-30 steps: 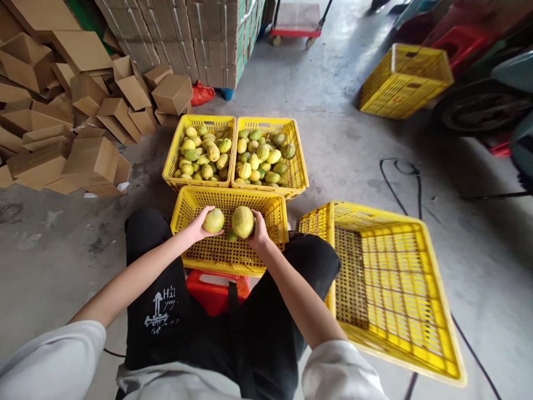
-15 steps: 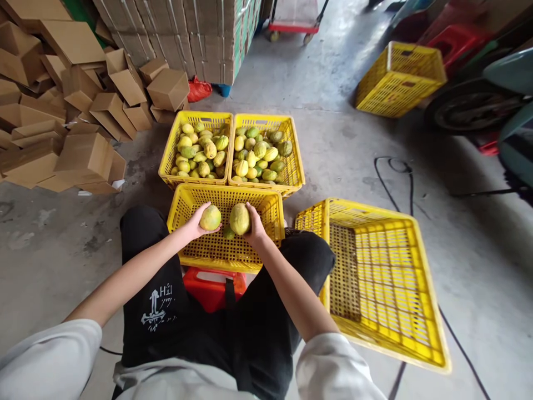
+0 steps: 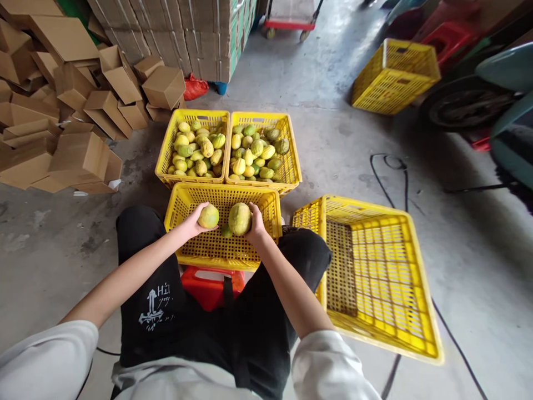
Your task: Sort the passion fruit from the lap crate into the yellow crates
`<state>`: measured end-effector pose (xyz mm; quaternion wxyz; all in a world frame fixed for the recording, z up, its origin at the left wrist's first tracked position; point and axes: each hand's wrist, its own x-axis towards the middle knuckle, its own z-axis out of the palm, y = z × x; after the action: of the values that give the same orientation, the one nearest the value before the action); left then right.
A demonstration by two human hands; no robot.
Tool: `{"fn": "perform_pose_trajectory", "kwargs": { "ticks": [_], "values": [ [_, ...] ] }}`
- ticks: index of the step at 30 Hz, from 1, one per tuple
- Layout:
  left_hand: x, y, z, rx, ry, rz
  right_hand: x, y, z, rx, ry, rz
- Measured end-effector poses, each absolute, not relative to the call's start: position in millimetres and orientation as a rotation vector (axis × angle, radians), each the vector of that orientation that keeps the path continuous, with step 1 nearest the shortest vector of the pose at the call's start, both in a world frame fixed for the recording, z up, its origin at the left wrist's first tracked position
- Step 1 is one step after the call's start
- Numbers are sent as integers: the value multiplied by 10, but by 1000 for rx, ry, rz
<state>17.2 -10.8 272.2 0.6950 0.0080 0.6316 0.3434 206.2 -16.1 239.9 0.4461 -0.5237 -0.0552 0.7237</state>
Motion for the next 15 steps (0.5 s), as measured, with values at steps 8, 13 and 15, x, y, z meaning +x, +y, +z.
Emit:
{"fn": "perform_pose_trajectory", "kwargs": {
  "ticks": [8, 13, 15],
  "values": [
    [144, -111, 2676, -32, 1346, 756, 2027, -171, 2505, -1203, -34, 1860],
    [131, -107, 2622, 17, 1333, 724, 2042, -164, 2436, -1293, 46, 1819],
    [142, -116, 2618, 74, 1351, 712, 2053, -170, 2422, -1330, 40, 1797]
  ]
}}
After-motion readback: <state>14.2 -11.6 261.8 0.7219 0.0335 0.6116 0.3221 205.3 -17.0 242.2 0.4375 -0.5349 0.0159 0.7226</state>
